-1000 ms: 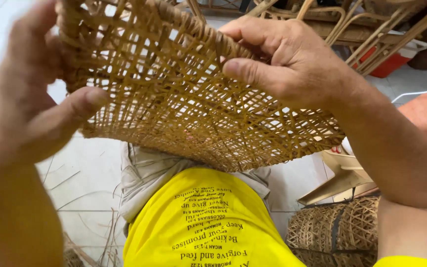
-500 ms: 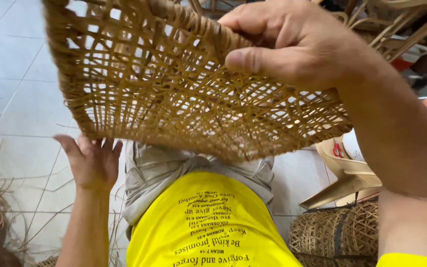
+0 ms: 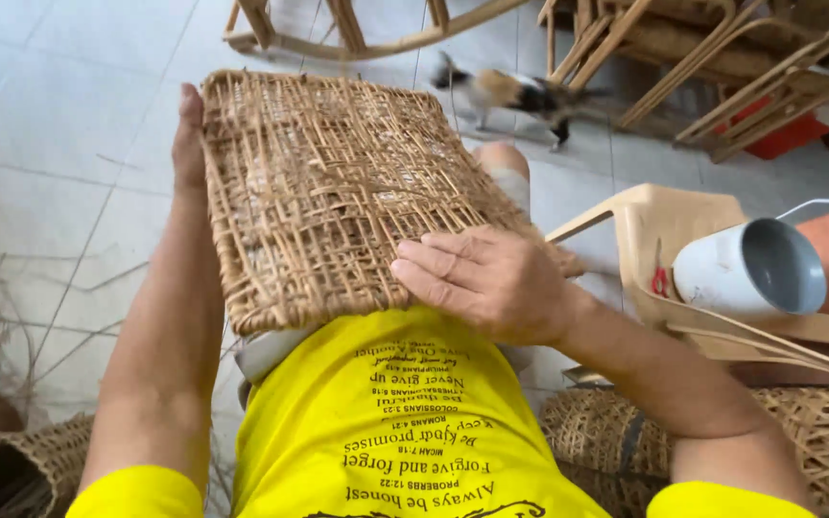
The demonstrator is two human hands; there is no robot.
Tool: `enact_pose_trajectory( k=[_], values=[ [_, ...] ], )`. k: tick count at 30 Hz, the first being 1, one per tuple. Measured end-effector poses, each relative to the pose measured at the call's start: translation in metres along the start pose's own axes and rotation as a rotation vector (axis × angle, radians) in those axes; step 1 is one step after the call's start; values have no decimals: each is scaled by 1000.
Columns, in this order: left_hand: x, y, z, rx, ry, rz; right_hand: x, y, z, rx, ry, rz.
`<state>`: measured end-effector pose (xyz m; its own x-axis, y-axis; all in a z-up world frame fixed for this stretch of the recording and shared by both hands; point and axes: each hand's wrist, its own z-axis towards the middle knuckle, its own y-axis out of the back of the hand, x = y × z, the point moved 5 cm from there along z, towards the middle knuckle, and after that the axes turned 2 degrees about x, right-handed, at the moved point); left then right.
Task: Weaving a wicker frame by manually threading and tying strands of material to create a dense mesh.
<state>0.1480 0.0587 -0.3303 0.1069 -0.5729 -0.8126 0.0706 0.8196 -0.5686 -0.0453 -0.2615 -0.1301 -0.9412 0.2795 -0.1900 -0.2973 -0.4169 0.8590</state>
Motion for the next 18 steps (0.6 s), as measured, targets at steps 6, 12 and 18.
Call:
enact_pose_trajectory(
  k=[6,12,18],
  values=[
    [-3,64,23,-193,62,732,15,-41,-16,-72,-110,43],
    [-106,-99,-109,119,-86,1320,24,-79,-30,-33,-91,80],
    [-61,-150,-173,394,-175,1730,25,-80,-30,-45,-121,89]
  ],
)
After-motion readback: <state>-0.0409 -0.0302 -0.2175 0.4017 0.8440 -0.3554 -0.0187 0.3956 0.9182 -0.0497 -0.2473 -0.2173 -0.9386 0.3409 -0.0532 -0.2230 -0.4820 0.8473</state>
